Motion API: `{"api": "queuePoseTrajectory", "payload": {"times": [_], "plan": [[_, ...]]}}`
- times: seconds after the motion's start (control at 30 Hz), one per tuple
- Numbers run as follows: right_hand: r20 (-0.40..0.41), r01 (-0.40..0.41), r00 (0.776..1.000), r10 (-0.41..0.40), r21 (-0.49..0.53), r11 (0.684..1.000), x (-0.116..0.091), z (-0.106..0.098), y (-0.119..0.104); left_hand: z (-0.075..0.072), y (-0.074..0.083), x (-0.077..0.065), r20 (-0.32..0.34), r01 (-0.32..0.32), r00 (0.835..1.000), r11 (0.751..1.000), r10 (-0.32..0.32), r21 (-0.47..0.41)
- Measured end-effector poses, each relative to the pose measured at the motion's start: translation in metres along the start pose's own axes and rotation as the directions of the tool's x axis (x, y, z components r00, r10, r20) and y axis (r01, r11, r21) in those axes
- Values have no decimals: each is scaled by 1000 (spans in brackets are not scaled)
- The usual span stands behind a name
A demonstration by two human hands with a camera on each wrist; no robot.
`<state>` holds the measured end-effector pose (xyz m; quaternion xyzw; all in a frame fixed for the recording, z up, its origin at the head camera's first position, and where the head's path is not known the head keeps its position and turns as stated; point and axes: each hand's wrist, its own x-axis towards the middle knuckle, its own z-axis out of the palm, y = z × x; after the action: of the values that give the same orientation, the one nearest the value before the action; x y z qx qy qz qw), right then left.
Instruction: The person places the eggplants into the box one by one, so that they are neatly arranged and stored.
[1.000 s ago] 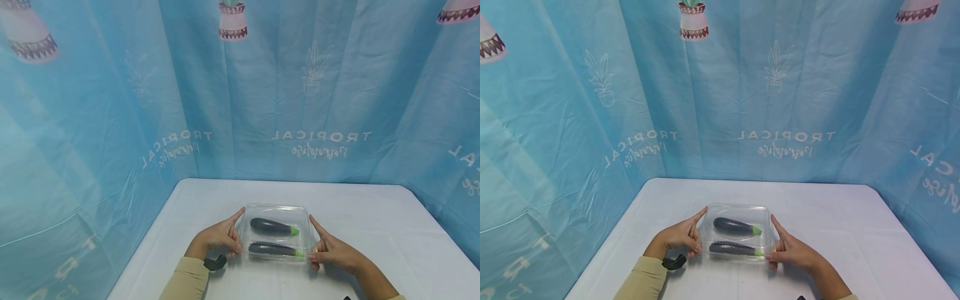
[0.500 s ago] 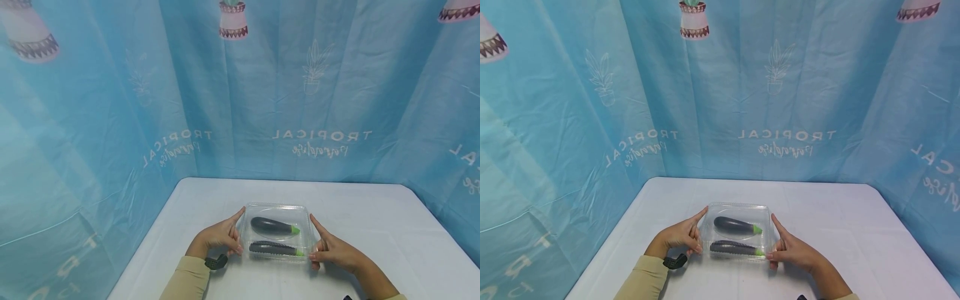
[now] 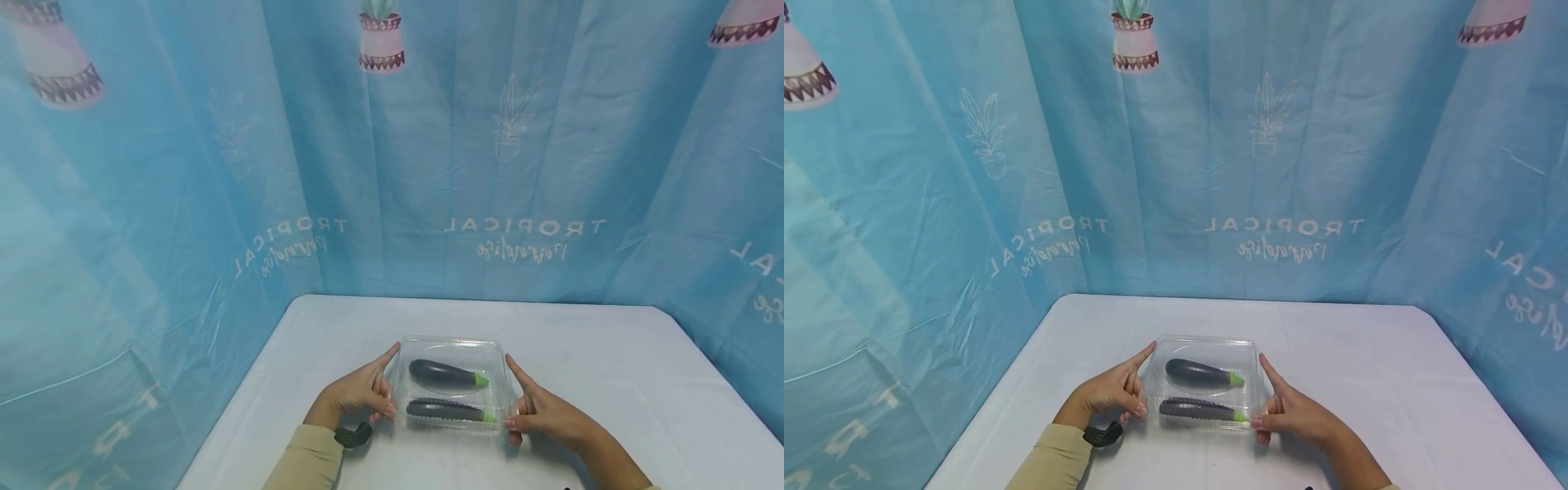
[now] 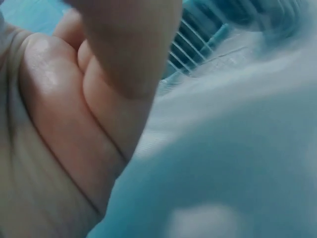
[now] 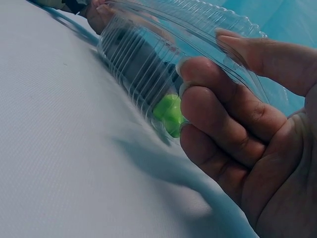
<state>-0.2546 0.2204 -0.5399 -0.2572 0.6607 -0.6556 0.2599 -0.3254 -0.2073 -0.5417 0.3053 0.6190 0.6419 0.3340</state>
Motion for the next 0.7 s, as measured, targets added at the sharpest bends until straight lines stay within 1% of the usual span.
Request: {"api": "queuePoseTrajectory", "payload": {"times": [0.13,0.27,0.43,0.53,0.7], "plan": [[-3,1,1000,-1,5,1000,0,0,0,1,-4,1,-1,-38,999,999,38,-28],[-2,3,1000,-3,7,1000,0,-1,0,2,-4,2,-13,-50,999,998,50,-43],[-1,12,1000,-12,32,999,1,-1,-2,2,0,2,-45,-9,999,999,7,-52],[1,19,1000,-19,56,998,0,-1,-2,2,3,1,-52,17,998,998,-20,-53],[0,19,1000,-19,70,997,0,-1,-2,3,5,1,-41,23,999,998,-25,-52]]}}
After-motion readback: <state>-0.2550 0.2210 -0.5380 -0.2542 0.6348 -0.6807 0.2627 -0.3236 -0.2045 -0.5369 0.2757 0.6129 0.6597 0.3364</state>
